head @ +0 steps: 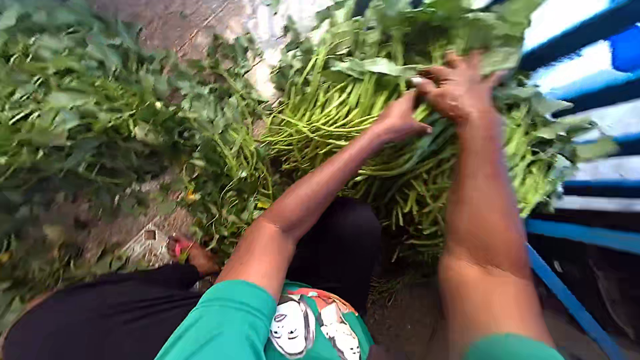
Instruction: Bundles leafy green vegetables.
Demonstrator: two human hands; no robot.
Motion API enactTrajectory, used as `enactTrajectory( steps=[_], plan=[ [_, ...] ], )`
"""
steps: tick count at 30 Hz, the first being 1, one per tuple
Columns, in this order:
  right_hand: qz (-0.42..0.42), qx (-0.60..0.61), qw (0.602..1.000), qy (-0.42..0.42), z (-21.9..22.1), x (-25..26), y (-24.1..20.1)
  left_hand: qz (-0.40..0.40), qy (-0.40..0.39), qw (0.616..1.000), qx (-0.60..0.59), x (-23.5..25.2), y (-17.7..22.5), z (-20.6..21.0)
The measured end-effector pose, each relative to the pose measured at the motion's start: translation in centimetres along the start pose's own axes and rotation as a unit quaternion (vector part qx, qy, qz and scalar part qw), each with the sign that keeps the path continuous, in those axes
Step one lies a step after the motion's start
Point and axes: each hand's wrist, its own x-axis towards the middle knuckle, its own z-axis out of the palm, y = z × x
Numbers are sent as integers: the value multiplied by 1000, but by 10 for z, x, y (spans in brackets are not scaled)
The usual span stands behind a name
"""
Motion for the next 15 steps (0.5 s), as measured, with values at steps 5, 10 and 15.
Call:
enactTrajectory(
  steps=[5,10,15],
  plan=[
    [100,-9,993,63,7,-4,9,123,-11,990,66,-39,-21,4],
    [127,61,989,51,62,6,7,193,179,960,-92,-93,-72,-13],
    [145,65,986,42,54,21,10,-31,382,923,-28,-179,-202,-123]
  ],
)
